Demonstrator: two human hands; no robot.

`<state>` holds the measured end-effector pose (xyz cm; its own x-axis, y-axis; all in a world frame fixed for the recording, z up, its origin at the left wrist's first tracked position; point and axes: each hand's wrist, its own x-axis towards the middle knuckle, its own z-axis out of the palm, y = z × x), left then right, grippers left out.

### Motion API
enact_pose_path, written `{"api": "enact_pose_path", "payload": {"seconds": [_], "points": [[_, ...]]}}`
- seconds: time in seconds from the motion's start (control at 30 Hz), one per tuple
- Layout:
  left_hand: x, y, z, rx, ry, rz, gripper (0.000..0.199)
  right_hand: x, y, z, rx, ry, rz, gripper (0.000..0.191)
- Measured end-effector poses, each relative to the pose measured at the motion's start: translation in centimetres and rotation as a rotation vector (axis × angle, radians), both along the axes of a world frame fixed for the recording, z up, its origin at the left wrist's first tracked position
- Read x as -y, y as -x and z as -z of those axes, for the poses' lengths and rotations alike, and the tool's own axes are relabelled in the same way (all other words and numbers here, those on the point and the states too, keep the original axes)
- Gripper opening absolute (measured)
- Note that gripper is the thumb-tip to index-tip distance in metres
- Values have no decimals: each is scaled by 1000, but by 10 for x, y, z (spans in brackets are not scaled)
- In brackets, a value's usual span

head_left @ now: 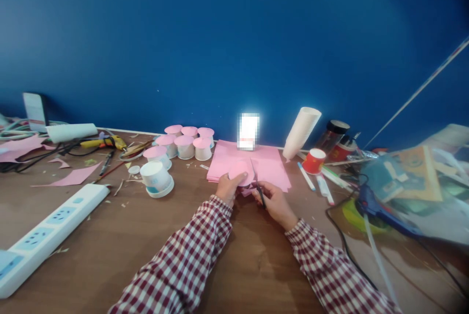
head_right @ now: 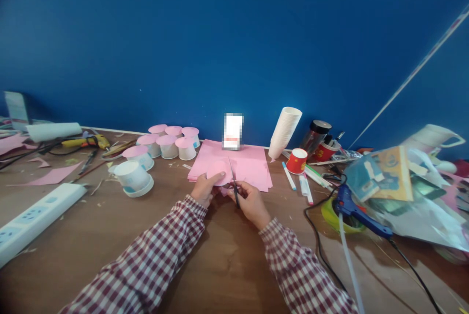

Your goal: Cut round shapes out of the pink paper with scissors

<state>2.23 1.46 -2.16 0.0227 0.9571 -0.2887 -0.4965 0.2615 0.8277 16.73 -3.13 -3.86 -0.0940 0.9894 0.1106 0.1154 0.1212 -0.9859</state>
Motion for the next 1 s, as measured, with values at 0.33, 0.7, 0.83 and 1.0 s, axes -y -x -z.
{"api": "enact_pose_path", "payload": {"seconds": [0.33, 0.7, 0.83, 1.0], "points": [[-3, 0, 4, -27, 4, -22, 42, -1, -1, 4, -3, -12, -8, 43], [-3, -1, 0, -11, 8, -34, 35, -1, -2, 6, 16, -21, -2, 43], [-3, -1, 1, -23, 12, -34, 40, -2, -2, 7, 22, -19, -1, 42], [-1, -1, 0, -33, 9, -36, 39, -1, -2, 5, 13, -13, -13, 41]]}}
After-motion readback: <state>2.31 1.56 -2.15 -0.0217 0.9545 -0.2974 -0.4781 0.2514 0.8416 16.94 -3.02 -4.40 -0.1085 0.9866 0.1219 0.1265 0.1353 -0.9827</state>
